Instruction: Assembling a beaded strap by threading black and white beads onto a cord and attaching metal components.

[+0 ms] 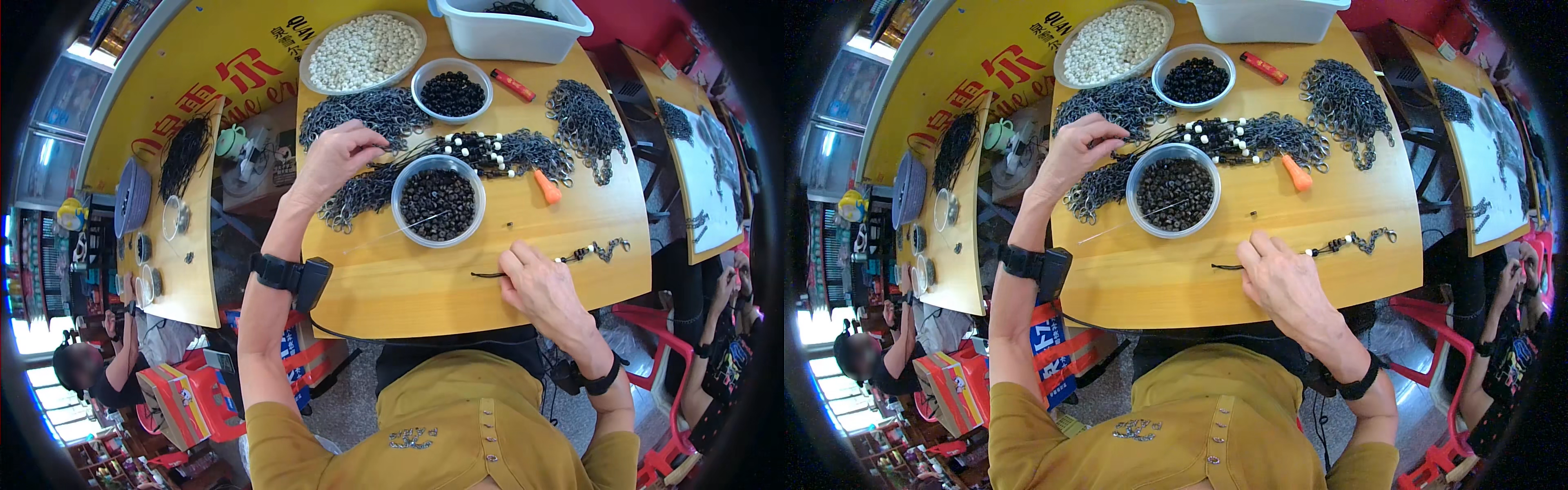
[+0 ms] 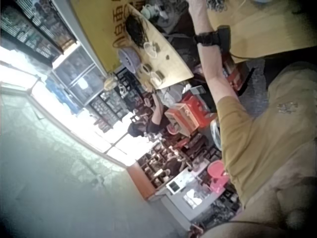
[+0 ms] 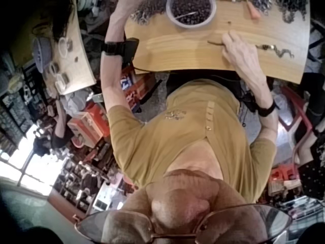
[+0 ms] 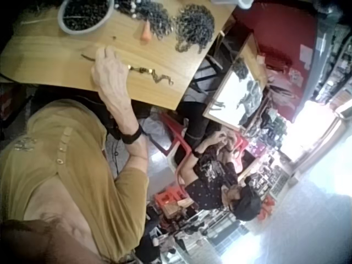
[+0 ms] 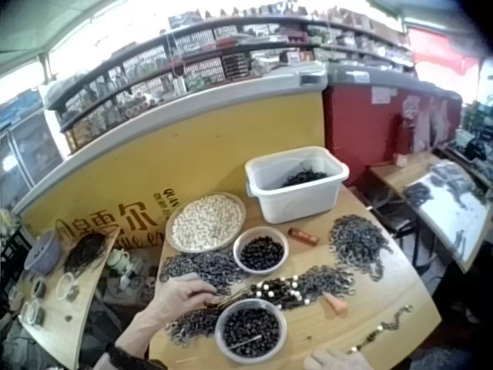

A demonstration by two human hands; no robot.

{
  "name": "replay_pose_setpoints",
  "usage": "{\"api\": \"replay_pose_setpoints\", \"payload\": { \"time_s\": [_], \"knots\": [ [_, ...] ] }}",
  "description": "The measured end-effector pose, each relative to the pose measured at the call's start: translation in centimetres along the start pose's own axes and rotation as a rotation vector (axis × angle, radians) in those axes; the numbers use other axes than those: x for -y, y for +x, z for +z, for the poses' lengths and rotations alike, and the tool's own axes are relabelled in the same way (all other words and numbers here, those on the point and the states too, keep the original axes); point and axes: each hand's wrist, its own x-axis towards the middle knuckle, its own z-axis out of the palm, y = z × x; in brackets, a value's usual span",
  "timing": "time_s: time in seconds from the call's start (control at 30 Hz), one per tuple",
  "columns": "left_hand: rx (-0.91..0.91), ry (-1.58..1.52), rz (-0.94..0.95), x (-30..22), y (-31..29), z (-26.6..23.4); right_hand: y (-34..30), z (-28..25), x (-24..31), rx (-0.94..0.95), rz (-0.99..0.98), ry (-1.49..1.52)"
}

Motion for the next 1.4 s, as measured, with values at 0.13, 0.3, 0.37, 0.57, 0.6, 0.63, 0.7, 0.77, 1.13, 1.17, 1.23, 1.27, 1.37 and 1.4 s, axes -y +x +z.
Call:
{"api": "replay_pose_setpoints", "payload": {
  "time_s": [0.13,0.3,0.37,0.57,0.6,0.63,0.7,0.77,1.13,1.17,1.23,1.27,1.37,1.4],
  "knots": [
    [-0.007,0.203,0.142,-0.4,0.9,1.3,0.0,0.0,0.0,0.006,-0.001,0.036],
    [0.026,0.416,0.217,-0.1,1.5,1.4,-0.1,0.1,-0.2,0.003,-0.004,0.046],
    [0.0,0.365,0.221,-0.1,1.6,1.6,-0.2,0.1,-0.2,-0.001,-0.004,0.052],
    [-0.123,-0.166,-0.096,1.1,1.6,1.6,-0.3,0.6,-0.2,-0.054,-0.017,0.076],
    [-0.158,-0.353,-0.218,1.2,1.6,1.3,-0.4,1.0,-0.2,-0.07,-0.001,0.08],
    [-0.177,-0.466,-0.286,1.3,1.6,1.0,-0.4,1.2,-0.2,-0.086,0.015,0.084],
    [-0.195,-0.609,-0.324,1.6,1.6,0.1,-0.3,0.8,-0.1,-0.072,0.004,0.084],
    [-0.257,-0.839,-0.345,1.7,1.6,-0.5,-0.3,0.5,0.0,-0.06,-0.008,0.082],
    [-0.485,-1.041,-0.174,1.0,0.3,-5.0,-0.2,0.9,0.1,-0.15,-0.006,0.125],
    [-0.49,-1.028,-0.15,0.3,-0.1,-5.6,-0.2,1.0,0.1,-0.158,-0.02,0.125],
    [-0.52,-0.968,-0.158,-0.8,-1.3,-6.8,-0.4,1.2,0.1,-0.161,0.02,0.11],
    [-0.518,-0.953,-0.147,-1.7,-2.0,-7.4,-0.7,1.3,0.1,-0.171,0.002,0.112],
    [-0.526,-0.977,-0.087,-4.9,-4.3,-8.1,-1.3,1.3,0.0,-0.213,-0.016,0.137],
    [-0.528,-0.99,-0.08,-5.8,-5.0,-8.2,-1.5,1.3,-0.2,-0.202,0.029,0.157]
  ]
}}
